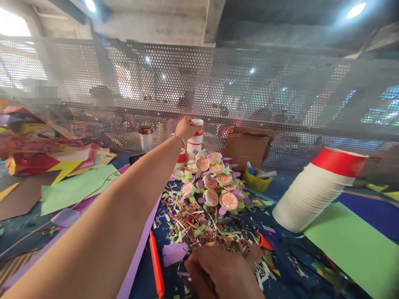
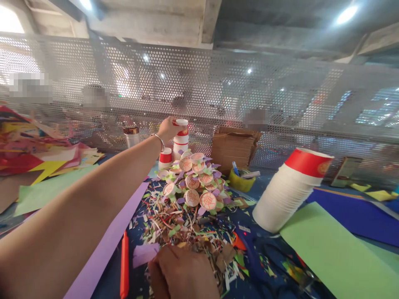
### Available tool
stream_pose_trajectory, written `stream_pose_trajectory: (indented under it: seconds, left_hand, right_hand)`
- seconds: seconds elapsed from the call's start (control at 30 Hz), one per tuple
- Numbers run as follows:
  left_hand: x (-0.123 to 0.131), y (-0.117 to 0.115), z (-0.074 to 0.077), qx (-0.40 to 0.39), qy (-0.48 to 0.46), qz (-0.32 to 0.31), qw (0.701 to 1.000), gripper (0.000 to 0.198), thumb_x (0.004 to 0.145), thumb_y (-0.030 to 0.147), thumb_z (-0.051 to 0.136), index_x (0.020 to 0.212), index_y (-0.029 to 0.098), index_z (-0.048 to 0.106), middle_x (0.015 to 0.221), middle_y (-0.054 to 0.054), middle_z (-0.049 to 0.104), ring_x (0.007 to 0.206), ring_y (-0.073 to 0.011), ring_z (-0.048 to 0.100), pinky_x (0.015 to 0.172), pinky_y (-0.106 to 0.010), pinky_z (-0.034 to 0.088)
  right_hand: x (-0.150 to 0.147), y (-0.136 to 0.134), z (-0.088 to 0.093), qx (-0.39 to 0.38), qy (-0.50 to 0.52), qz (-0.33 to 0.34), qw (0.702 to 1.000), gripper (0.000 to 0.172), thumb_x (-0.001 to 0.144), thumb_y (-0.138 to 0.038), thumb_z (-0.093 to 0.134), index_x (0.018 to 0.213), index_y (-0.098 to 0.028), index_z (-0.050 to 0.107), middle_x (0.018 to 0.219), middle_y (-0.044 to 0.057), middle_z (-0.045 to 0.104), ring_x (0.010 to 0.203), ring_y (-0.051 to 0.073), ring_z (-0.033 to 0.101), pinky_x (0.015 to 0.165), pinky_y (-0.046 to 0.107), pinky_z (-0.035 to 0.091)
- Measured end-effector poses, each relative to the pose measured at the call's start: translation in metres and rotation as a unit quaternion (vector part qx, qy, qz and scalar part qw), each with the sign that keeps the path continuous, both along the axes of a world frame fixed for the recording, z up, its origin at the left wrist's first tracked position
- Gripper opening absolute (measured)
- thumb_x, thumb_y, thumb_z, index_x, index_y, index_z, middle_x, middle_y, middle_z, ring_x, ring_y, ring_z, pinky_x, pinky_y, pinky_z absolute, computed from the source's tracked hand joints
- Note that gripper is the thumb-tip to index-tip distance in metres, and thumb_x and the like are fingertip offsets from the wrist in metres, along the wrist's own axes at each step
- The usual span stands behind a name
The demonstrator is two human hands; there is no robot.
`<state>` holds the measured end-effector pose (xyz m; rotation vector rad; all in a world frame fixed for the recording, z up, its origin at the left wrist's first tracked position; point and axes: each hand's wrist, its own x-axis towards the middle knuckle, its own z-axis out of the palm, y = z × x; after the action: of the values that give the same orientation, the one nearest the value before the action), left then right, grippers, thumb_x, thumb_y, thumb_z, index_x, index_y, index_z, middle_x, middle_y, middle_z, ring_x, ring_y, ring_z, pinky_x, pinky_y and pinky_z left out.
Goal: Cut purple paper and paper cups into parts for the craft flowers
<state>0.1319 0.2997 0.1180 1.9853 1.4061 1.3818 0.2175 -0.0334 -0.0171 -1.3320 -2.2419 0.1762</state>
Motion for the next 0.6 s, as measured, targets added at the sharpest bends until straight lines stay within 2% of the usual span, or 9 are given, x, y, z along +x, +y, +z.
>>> stream_pose_trajectory:
  seconds: [0.13, 0.23, 0.33, 0.43, 0.6]
  left_hand:
    - [-0.006, -0.005, 0.013, 0.039, -0.043, 0.003, 0.998, 0.046, 0.076, 0.036, 0.077, 0.113, 0.014, 0.061, 0.118, -0.013, 0.066, 0.106, -0.0228, 0.061, 0.090, -0.032, 0.046]
    - [-0.012, -0.008, 0.016, 0.041, -0.058, -0.001, 0.997, 0.043, 0.074, 0.036, 0.079, 0.108, 0.015, 0.062, 0.111, -0.011, 0.067, 0.103, -0.0240, 0.062, 0.088, -0.034, 0.046]
    - [-0.014, -0.006, 0.010, 0.024, -0.063, -0.014, 0.998, 0.042, 0.071, 0.032, 0.081, 0.105, 0.016, 0.062, 0.103, -0.010, 0.068, 0.099, -0.0248, 0.063, 0.086, -0.036, 0.047]
    - [-0.011, 0.000, 0.001, 0.004, -0.068, -0.018, 0.997, 0.047, 0.072, 0.032, 0.082, 0.110, 0.015, 0.060, 0.105, -0.012, 0.067, 0.101, -0.0265, 0.062, 0.089, -0.040, 0.046]
    - [-0.002, 0.008, -0.016, -0.018, -0.099, -0.023, 0.995, 0.038, 0.091, 0.037, 0.063, 0.123, 0.016, 0.057, 0.126, -0.011, 0.059, 0.110, -0.0256, 0.059, 0.093, -0.047, 0.050]
  right_hand:
    - [-0.003, -0.001, 0.000, 0.007, -0.002, -0.015, 1.000, 0.025, 0.090, -0.021, 0.047, 0.067, -0.019, 0.058, 0.056, 0.000, 0.061, 0.047, 0.012, 0.056, 0.045, 0.024, 0.029]
    - [-0.005, -0.002, 0.001, -0.004, 0.001, -0.025, 1.000, 0.024, 0.089, -0.021, 0.049, 0.066, -0.019, 0.058, 0.054, -0.001, 0.060, 0.044, 0.010, 0.053, 0.044, 0.023, 0.027]
    - [-0.006, -0.002, 0.001, -0.001, -0.004, -0.028, 1.000, 0.023, 0.088, -0.021, 0.050, 0.067, -0.019, 0.059, 0.055, 0.000, 0.062, 0.046, 0.011, 0.054, 0.046, 0.023, 0.027]
    - [-0.006, -0.002, 0.000, -0.002, 0.001, -0.034, 0.999, 0.022, 0.088, -0.022, 0.050, 0.069, -0.019, 0.061, 0.057, 0.000, 0.064, 0.048, 0.012, 0.056, 0.047, 0.023, 0.027]
    - [-0.005, -0.001, 0.001, -0.028, 0.004, -0.038, 0.999, 0.022, 0.087, -0.022, 0.050, 0.068, -0.019, 0.060, 0.054, -0.001, 0.061, 0.044, 0.011, 0.053, 0.045, 0.024, 0.024]
